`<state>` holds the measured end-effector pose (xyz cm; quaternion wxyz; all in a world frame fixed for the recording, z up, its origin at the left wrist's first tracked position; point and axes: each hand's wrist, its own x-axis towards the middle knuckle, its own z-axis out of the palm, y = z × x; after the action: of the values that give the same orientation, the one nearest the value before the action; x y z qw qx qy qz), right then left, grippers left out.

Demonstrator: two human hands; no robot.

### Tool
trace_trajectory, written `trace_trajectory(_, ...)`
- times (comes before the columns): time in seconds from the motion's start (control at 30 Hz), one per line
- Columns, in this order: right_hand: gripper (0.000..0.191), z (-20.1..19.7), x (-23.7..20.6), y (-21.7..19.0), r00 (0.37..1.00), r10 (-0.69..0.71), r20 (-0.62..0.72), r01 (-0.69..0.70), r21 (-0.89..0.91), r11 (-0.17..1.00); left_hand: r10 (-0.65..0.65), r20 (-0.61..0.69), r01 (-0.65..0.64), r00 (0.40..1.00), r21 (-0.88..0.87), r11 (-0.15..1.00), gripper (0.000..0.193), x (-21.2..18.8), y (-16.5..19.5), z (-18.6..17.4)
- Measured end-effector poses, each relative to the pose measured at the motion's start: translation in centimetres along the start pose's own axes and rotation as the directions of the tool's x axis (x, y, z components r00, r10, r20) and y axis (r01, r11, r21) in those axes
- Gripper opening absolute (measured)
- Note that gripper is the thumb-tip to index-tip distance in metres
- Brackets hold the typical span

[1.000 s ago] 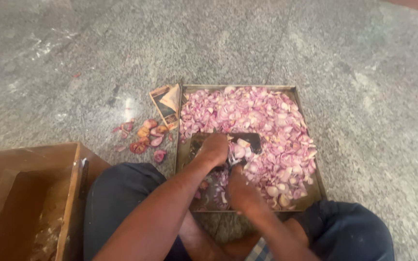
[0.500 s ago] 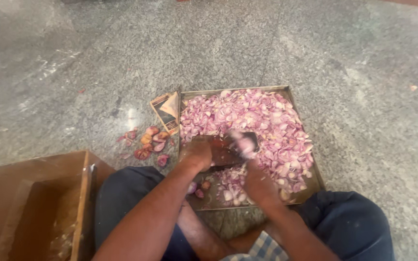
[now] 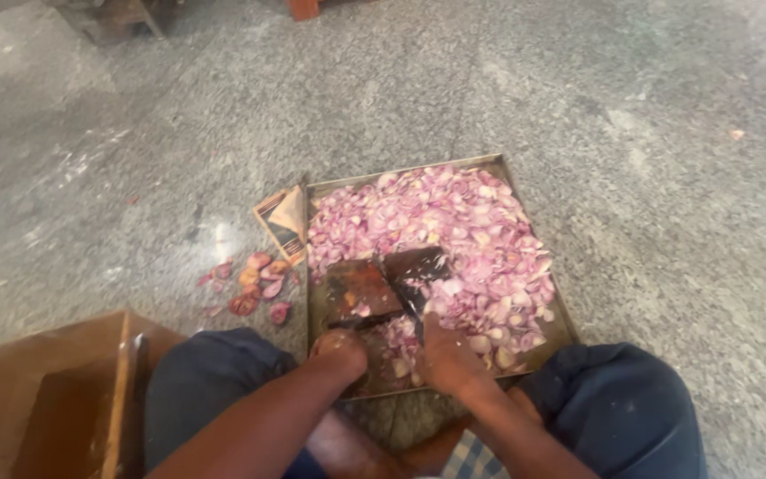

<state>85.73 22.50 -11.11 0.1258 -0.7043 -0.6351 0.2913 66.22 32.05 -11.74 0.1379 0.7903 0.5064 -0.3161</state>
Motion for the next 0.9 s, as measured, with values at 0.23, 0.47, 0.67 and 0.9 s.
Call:
trace_trajectory(0.23, 0.061, -0.8, 4.4, 4.5, 0.98, -0.119, -0.159, 0.125, 0.033, 0.992, 0.193, -0.717, -0.421, 0.67, -0.153, 0.894, 0.025, 4.1, 0.8, -5.5)
trace_trajectory(0.47, 0.066, -2.0, 5.0, 2.6, 0.994, -0.024, -0.109, 0.024, -0.005, 1.0, 0.095, -0.608, -0.379, 0.788, -0.358, 0.853, 0.02, 10.4, 2.4, -8.2)
trace_trajectory(0.67, 0.042, -3.2, 3.1, -1.7, 0.997, 0.04, -0.059, -0.045, -0.084, 0.995, 0.155, -0.668, -0.461, 0.728, -0.308, 0.832, 0.016, 9.0, 2.3, -7.4)
trace_trajectory(0.9, 0.034, -6.6, 2.5, -4.9, 0.995, 0.086, 0.049, -0.067, -0.306, 0.95, 0.161, -0.608, -0.422, 0.777, -0.314, 0.851, 0.019, 5.3, 2.1, -9.3)
